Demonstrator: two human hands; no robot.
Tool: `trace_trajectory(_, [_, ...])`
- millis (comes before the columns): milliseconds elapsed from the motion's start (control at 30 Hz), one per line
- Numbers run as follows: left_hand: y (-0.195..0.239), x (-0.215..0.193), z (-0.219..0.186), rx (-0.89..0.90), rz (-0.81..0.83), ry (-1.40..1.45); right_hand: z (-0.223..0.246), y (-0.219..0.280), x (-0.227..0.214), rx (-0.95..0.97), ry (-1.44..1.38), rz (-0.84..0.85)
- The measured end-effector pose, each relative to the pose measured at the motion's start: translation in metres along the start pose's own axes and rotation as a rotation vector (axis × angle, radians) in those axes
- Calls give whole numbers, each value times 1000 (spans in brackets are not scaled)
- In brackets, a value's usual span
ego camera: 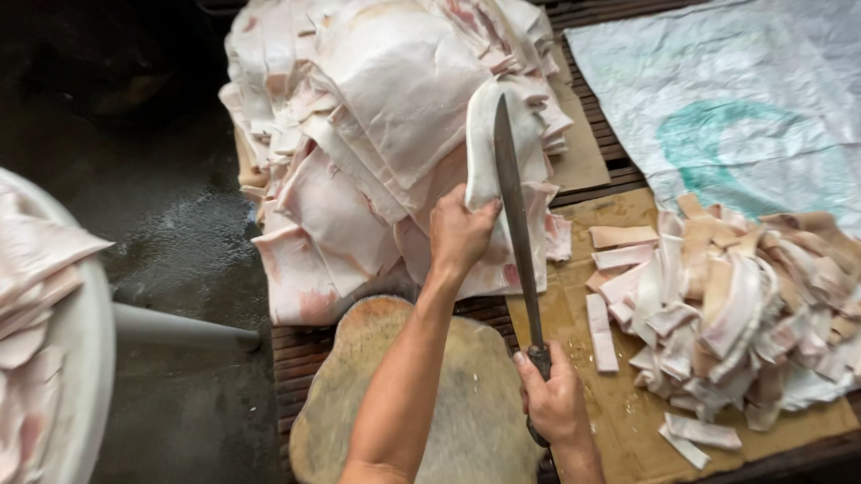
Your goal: The person slices large rectangular slabs of raw pork fat into thin strips using a large cleaver on a wooden cutting board, moving the finished pieces to a pile on the side and reaching for new slabs from a stack.
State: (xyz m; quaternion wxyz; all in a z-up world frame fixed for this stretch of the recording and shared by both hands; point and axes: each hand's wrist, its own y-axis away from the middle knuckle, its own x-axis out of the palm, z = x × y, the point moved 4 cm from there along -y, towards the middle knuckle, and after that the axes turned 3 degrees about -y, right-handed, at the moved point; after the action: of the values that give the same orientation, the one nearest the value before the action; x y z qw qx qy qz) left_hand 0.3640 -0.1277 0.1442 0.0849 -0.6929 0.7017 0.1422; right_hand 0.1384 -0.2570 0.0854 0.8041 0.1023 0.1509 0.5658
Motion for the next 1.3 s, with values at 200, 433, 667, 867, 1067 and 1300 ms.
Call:
trace_trajectory(200, [164,-29,31,-60,192,588,-8,114,-49,-17,-108,119])
trace_trajectory(433, [381,-82,207,-467,144,412,-119,240,-41,286,-157,254])
trace_trajectory(667, [328,-105,223,-351,285,-484,-175,257,-21,199,-202,242])
trace_trajectory(867, [202,-57,211,-478,394,-67,-190,252,-38,336,-558,250])
trace_trajectory(1067, [273,-59,106,-481,287,607,-196,260,-47,257,-747,270])
trace_trajectory(1300, [379,-139,154,-360,-20,960,-189,255,-50,346,-544,300])
